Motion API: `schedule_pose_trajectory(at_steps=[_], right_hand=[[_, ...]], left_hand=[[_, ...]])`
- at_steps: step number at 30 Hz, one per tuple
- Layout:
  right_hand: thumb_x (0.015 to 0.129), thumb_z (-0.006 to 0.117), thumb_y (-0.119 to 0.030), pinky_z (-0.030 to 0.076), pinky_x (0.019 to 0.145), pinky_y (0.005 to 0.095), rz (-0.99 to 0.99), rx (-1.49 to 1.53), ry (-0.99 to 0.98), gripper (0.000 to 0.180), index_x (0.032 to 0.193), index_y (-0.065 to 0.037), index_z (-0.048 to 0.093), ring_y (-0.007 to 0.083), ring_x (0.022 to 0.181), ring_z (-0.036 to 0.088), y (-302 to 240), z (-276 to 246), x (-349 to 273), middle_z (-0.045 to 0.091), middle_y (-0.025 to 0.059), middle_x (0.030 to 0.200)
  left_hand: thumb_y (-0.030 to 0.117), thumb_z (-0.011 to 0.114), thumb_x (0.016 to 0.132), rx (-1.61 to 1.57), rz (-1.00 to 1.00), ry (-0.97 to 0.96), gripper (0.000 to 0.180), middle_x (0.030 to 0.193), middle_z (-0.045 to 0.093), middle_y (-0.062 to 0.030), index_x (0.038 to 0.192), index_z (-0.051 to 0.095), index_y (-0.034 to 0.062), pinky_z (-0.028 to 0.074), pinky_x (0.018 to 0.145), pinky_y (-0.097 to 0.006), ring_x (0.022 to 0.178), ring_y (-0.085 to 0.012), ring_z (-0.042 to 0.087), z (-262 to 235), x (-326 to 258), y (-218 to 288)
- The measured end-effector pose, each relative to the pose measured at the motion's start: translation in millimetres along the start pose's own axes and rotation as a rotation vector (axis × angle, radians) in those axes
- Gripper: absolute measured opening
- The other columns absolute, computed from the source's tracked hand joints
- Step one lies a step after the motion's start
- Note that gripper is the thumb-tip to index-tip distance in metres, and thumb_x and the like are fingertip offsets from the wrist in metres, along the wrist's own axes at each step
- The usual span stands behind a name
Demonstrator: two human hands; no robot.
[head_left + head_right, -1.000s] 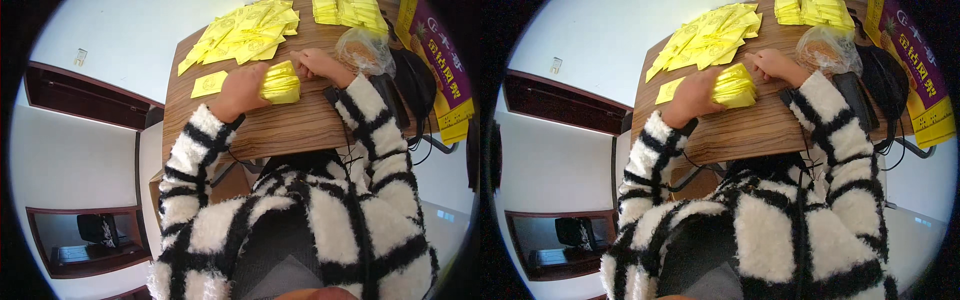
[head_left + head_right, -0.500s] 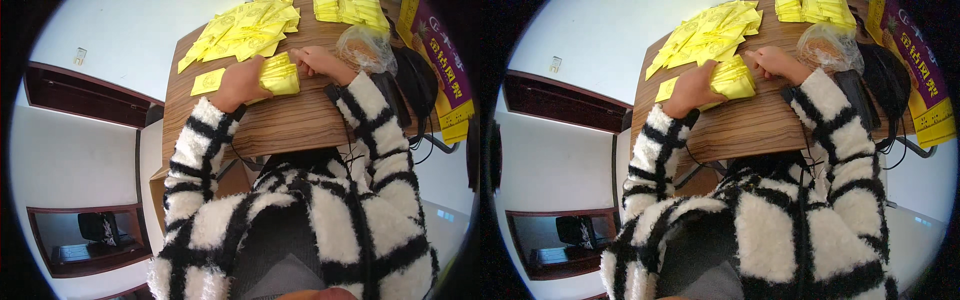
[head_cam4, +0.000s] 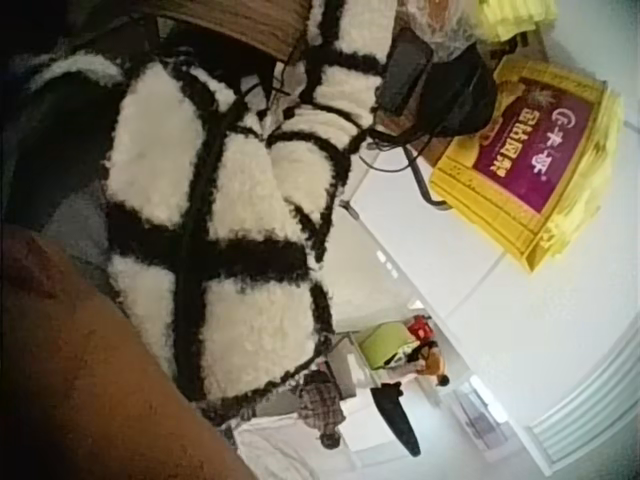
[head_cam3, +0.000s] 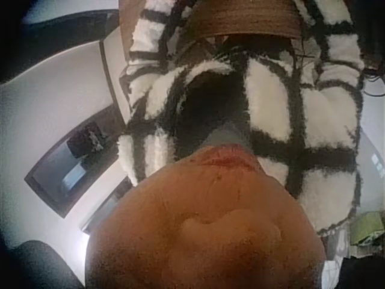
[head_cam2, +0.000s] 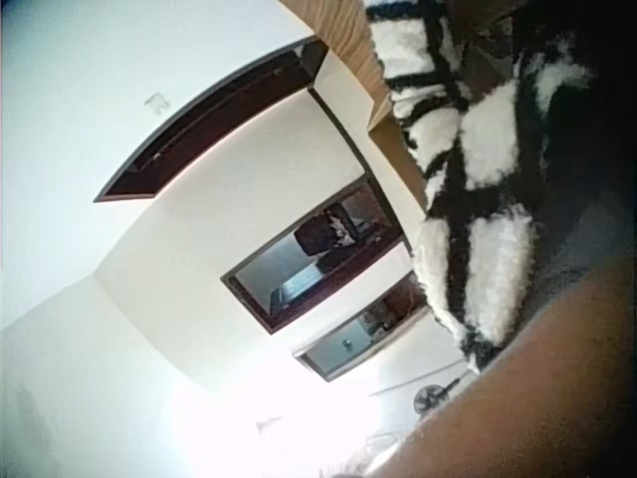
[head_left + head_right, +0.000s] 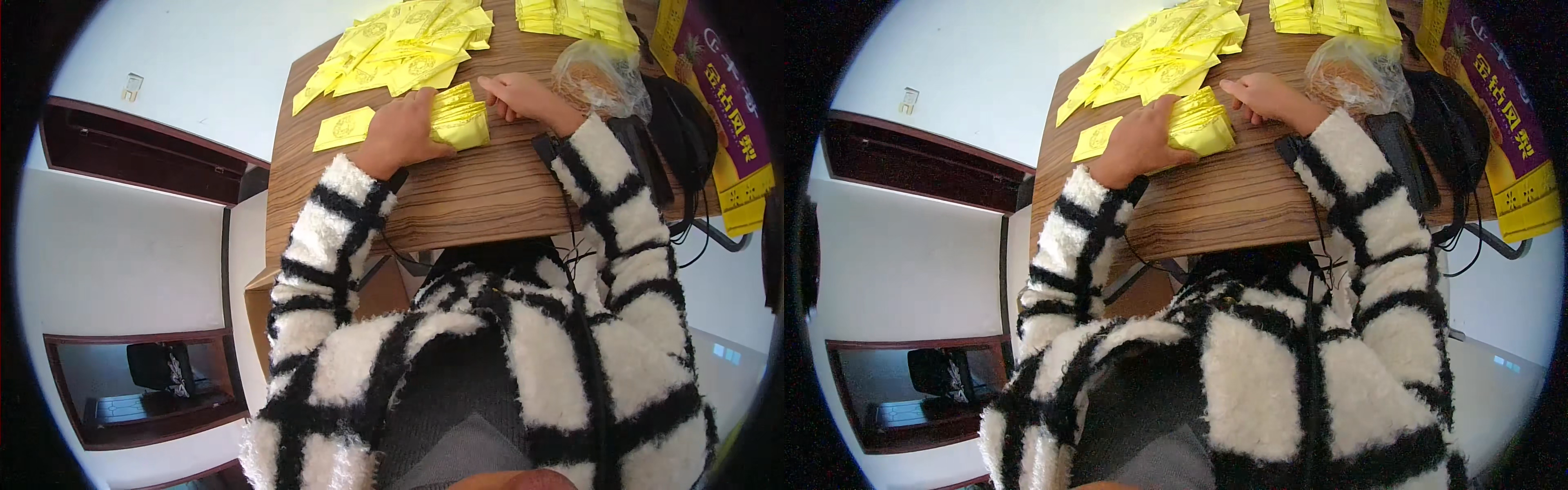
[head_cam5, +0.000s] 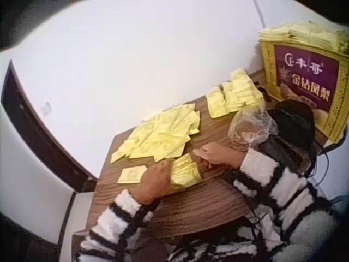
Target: Folding and organizing yellow paper bags at a desk.
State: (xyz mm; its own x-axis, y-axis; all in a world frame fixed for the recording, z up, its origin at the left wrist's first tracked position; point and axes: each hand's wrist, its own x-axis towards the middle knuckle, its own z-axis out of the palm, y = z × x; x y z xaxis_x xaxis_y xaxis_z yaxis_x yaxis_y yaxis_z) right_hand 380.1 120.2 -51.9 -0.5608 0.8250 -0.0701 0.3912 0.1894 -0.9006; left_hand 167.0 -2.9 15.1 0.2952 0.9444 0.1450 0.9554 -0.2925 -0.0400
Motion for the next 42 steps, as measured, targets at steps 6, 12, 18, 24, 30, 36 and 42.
schedule_pose_trajectory(at_steps=[6, 12, 18, 24, 30, 36, 42], right_hand=[[0.095, 0.046, -0.054, 0.043, 0.047, 0.0254, -0.004, 0.02, -0.015, 0.057, 0.086, 0.0, 0.061, 0.0124, 0.049, 0.055, -3, 2, -2, 0.058, 0.006, 0.064], [0.095, 0.046, -0.054, 0.043, 0.047, 0.0256, 0.012, 0.009, -0.008, 0.057, 0.086, 0.0, 0.061, 0.0123, 0.049, 0.055, -2, 4, -2, 0.058, 0.0061, 0.063], [0.095, 0.047, -0.054, 0.044, 0.048, 0.0267, -0.019, 0.011, 0.006, 0.056, 0.086, 0.0, 0.061, 0.0136, 0.05, 0.055, 1, 14, -2, 0.059, 0.0065, 0.066], [0.095, 0.047, -0.054, 0.044, 0.049, 0.0265, -0.075, -0.023, -0.027, 0.055, 0.087, -0.001, 0.062, 0.014, 0.051, 0.056, -1, 29, 2, 0.06, 0.0064, 0.069], [0.096, 0.045, -0.053, 0.044, 0.049, 0.0247, -0.015, 0.013, -0.037, 0.054, 0.087, -0.003, 0.062, 0.013, 0.053, 0.056, -15, 51, 0, 0.061, 0.0058, 0.07], [0.096, 0.044, -0.053, 0.044, 0.05, 0.0237, 0.024, -0.017, -0.062, 0.053, 0.088, -0.004, 0.061, 0.0123, 0.053, 0.055, -25, 67, -11, 0.061, 0.0056, 0.071], [0.096, 0.044, -0.054, 0.043, 0.05, 0.0232, 0.054, -0.017, -0.073, 0.054, 0.092, -0.003, 0.061, 0.0118, 0.054, 0.056, -31, 71, -26, 0.061, 0.0053, 0.073]], left_hand=[[0.039, 0.08, 0.066, -0.017, -0.039, -0.101, 0.061, 0.092, 0.066, -0.0207, 0.105, 0.05, 0.0026, 0.052, 0.076, -0.044, 0.09, -0.0375, 0.064, -5, 3, -4], [0.038, 0.08, 0.066, -0.061, -0.059, -0.1, 0.057, 0.091, 0.066, -0.0212, 0.101, 0.052, 0.0025, 0.052, 0.075, -0.045, 0.089, -0.0378, 0.064, -3, 1, -4], [0.038, 0.081, 0.064, -0.066, 0.038, -0.058, 0.059, 0.094, 0.066, -0.0194, 0.103, 0.053, 0.0033, 0.051, 0.075, -0.045, 0.09, -0.0379, 0.063, 3, -7, -15], [0.037, 0.082, 0.061, -0.042, 0.029, -0.033, 0.06, 0.096, 0.066, -0.0168, 0.101, 0.054, 0.0034, 0.052, 0.077, -0.044, 0.091, -0.0358, 0.064, 8, -20, -24], [0.028, 0.076, 0.069, -0.078, 0.054, -0.017, 0.047, 0.094, 0.065, -0.0187, 0.103, 0.055, 0.0033, 0.053, 0.074, -0.043, 0.09, -0.0349, 0.065, 15, -46, -37], [0.025, 0.071, 0.074, -0.043, -0.01, -0.072, 0.036, 0.086, 0.066, -0.0173, 0.1, 0.056, 0.0044, 0.053, 0.07, -0.042, 0.084, -0.0345, 0.066, 0, -65, -40], [0.021, 0.075, 0.067, -0.061, 0.019, -0.079, 0.039, 0.084, 0.068, -0.0144, 0.097, 0.058, 0.0034, 0.053, 0.069, -0.042, 0.083, -0.033, 0.067, -26, -75, -31]])
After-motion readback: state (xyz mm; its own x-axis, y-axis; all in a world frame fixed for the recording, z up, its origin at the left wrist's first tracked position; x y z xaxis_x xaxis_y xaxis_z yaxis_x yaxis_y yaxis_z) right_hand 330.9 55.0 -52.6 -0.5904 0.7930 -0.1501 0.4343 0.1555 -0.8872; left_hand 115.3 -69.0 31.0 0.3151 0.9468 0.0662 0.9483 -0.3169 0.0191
